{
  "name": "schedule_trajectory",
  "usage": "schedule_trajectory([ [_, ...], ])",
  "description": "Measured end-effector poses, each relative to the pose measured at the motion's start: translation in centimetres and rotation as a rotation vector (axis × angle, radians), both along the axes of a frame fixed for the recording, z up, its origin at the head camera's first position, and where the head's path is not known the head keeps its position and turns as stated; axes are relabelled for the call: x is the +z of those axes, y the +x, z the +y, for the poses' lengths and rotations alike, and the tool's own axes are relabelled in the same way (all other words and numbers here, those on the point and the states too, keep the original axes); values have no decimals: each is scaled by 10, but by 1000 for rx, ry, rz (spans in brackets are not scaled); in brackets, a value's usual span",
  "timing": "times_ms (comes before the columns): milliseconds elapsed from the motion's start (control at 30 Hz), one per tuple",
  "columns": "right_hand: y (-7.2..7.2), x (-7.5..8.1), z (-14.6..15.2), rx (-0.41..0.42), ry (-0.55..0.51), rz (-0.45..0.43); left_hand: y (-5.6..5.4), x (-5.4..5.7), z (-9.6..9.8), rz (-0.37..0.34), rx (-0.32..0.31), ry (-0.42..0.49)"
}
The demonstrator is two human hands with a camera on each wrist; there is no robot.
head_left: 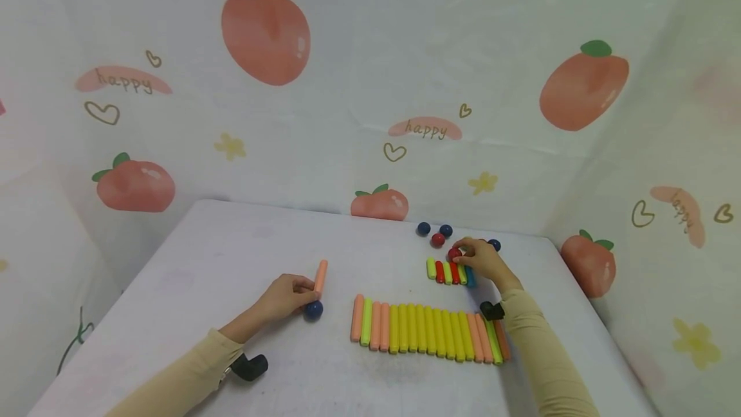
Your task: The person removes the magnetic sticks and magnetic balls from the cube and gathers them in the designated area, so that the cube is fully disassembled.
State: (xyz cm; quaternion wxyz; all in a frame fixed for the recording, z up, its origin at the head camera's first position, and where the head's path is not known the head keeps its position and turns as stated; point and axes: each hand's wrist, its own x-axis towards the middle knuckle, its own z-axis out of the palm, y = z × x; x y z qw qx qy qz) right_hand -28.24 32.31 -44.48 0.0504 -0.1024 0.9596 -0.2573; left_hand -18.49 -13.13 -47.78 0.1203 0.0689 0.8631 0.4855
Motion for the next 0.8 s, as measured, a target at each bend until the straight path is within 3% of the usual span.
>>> schedule_trajectory([
  [233,0,-5,2,16,11,57,0,-1,0,-6,5,12],
  [433,-2,-5,0,0,23,54,-2,-2,0,-15,14,12],
  [800,-9,5,-12,-112,32,1,-4,-6,-1,-7,7,8],
])
